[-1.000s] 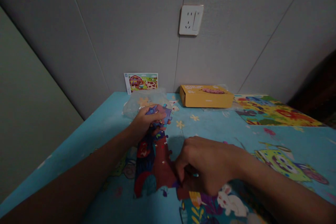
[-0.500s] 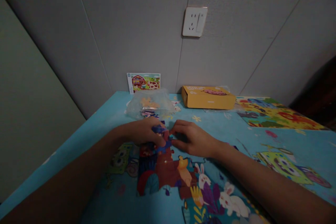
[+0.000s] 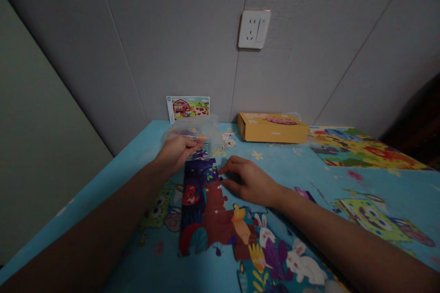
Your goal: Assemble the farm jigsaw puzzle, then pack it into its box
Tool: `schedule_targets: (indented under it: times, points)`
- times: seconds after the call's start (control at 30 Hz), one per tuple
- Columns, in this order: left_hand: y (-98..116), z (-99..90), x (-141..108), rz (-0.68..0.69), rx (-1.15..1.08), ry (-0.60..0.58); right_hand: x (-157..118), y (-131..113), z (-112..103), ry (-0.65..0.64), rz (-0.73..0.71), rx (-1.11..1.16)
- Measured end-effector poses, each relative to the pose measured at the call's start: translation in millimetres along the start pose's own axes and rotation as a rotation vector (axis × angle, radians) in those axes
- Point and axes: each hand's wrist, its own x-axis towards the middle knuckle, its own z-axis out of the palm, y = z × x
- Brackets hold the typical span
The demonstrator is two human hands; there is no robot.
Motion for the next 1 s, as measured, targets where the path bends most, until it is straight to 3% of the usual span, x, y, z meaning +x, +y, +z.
schedule_targets:
  times: [0.13,0.3,0.43,0.6,0.73,0.9,1.0]
  points:
    - [-5,3.8,-4,0.197,0.093,-0.061,0,3,3,0.005,0.026,-0.019]
    - [-7,-1.3,-3,0.137,0.397,-0.027,-1,-6,-5,-0.100,-0.138,0.036]
    - [-6,-5.7,-2,0.221,0.683,0.005,-5,-20,-11,-0.239,-0.210,0.011]
    - [0,-6.1,-9,0.556,1.081,-0.051,-12,-38,-5,-0.241,-0.286,-0.152]
    - [1,-6.0,-11,0.657,1.447,-0.284,-14,-43,-3,-0.237,-0.325,-0.243]
    - [-7,-5.8,-14,0.731,1.481,-0.667,-12,-42,-9,-0.243,-0.311,-0.272]
    - [-11,-6.5,-15,0.730,1.486,-0.760,-12,-41,-11,-0.228,-0.301,-0.276]
